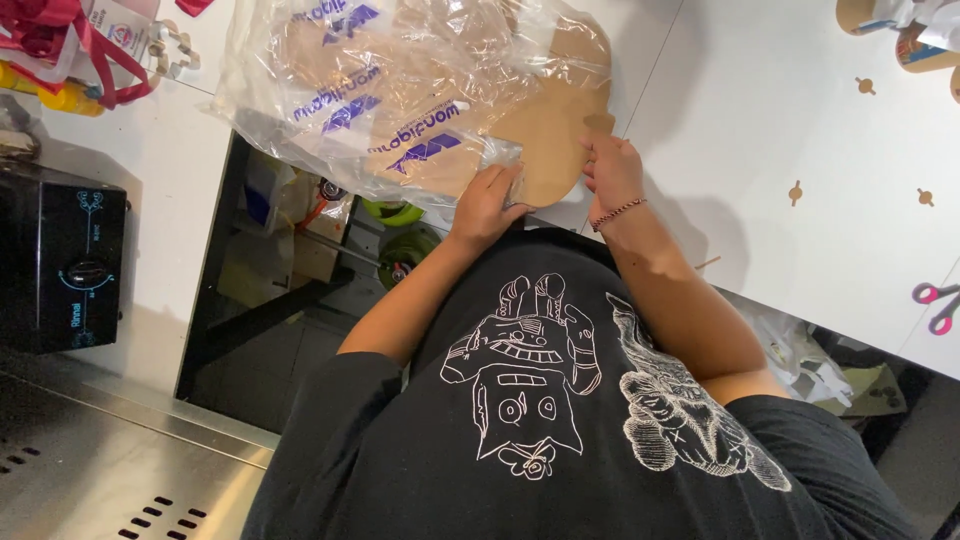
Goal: The person assembles flat cardboard pieces into small boxes by folding and interlocking tabs. They repeatedly pick up a flat piece, fold the sides, and secure the tabs to form a box, then place the finished box on the table.
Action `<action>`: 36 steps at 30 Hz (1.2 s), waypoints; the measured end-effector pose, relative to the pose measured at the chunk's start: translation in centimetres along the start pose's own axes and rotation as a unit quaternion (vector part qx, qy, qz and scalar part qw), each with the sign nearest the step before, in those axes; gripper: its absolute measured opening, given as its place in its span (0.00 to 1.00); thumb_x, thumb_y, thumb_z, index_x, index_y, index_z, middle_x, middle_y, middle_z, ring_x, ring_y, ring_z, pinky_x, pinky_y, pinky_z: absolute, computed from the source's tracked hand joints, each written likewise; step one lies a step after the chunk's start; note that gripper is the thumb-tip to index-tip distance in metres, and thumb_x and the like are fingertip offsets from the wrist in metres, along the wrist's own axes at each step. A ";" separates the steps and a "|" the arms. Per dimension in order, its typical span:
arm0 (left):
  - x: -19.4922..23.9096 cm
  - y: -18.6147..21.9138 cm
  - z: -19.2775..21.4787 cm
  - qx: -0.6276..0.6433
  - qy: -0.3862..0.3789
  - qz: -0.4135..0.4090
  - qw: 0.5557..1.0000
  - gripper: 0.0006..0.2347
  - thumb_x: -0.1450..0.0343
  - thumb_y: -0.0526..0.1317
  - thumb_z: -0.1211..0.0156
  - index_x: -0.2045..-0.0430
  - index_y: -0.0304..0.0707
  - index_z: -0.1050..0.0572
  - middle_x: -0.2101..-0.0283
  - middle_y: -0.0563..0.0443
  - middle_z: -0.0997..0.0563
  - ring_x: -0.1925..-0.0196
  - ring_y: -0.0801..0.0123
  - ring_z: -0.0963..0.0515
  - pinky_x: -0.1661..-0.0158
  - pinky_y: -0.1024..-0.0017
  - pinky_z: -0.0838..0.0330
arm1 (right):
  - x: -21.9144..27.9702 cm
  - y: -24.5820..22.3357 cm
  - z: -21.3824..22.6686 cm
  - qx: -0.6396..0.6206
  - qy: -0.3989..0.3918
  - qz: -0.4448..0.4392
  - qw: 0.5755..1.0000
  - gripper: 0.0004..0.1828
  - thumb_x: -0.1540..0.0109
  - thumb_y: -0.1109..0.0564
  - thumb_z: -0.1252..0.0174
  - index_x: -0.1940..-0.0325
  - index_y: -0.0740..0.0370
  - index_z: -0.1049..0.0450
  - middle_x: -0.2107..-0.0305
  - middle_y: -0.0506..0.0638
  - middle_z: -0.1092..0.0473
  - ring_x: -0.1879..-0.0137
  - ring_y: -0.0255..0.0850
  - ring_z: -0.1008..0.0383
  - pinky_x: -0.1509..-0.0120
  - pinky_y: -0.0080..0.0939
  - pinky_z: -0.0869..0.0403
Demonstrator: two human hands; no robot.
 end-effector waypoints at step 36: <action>-5.1 -1.7 7.9 -0.129 -0.033 0.019 0.991 0.26 0.19 0.58 0.57 0.27 0.51 0.43 0.22 0.46 0.56 0.24 0.27 0.54 0.32 0.33 0.50 | -1.3 2.7 0.3 -0.150 -0.266 -0.032 0.952 0.07 0.45 0.69 0.43 0.70 0.62 0.32 0.77 0.48 0.32 0.68 0.39 0.27 0.59 0.48 0.20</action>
Point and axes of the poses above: each hand's wrist, its own x-axis away from the middle knuckle, its own z-axis out of the back of the hand, y = z × x, the point moved 6 cm from there along -x, towards the middle knuckle
